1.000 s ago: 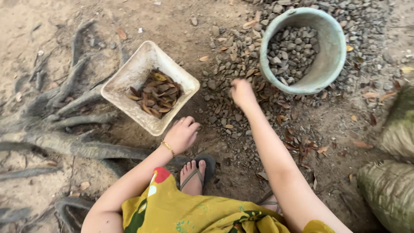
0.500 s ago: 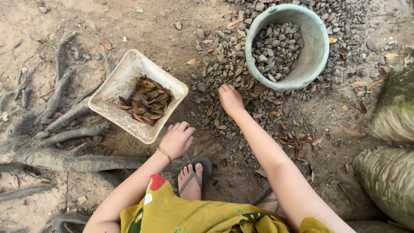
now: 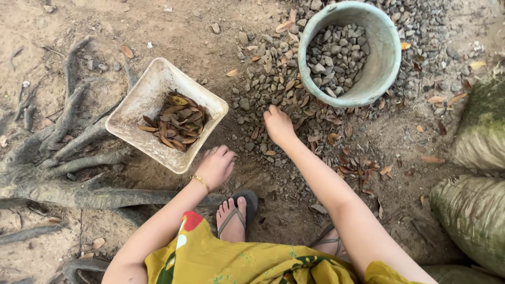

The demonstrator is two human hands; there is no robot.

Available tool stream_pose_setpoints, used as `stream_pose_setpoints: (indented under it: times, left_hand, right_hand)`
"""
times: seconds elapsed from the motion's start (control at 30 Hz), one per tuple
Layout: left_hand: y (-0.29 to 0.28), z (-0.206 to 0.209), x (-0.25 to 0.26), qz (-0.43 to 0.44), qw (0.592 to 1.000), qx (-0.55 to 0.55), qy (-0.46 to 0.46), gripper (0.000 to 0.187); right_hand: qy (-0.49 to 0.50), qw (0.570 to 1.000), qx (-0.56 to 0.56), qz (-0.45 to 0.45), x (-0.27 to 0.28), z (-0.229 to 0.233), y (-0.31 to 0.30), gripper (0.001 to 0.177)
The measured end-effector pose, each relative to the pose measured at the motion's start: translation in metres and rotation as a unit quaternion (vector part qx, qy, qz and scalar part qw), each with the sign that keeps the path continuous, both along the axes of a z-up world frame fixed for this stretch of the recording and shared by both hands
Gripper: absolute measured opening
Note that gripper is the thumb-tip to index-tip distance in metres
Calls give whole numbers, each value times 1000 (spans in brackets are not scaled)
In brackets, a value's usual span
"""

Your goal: Sort through a pile of gravel to separate stones from dry leaves and debris by hand.

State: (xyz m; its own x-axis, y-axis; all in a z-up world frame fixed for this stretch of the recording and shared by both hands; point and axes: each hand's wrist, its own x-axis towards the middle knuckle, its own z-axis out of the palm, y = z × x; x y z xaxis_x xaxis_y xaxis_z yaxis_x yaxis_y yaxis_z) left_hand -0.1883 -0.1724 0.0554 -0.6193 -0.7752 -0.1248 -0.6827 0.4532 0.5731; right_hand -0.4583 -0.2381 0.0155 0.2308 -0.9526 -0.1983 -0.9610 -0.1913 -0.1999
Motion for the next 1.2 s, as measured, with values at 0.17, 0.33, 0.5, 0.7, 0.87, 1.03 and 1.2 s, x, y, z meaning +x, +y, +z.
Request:
stream_pose_setpoints:
  times: [0.17,0.33,0.5,0.7,0.87,1.03,1.2]
  left_hand:
    - [-8,-63,-38,37,996,83,8,22]
    - [-21,-65,-80,54,998,31,32,26]
    - [-42,-69,-99,36,999,-26,17,26]
    - [-50,-106,-90,51,994,-75,58,15]
    - [-50,-69,-84,109,986,-21,125,15]
    - [-41,-30,-76,123,913,68,383,29]
    - [-38,86,-25,153,979,-94,96,13]
  right_hand:
    - [-128,959,163,-192,-7,38,-12,10]
    - [-175,920,245,-251,-7,29,21,12]
    - [-26,1000,3,-9,-1,-5,48,32]
    - [-81,994,50,-55,-24,-23,29,17]
    - [-317,918,82,-224,12,81,-17,15]
    - [-520,847,100,-39,96,170,-39,36]
    - [-504,847,51,-160,61,131,-55,30]
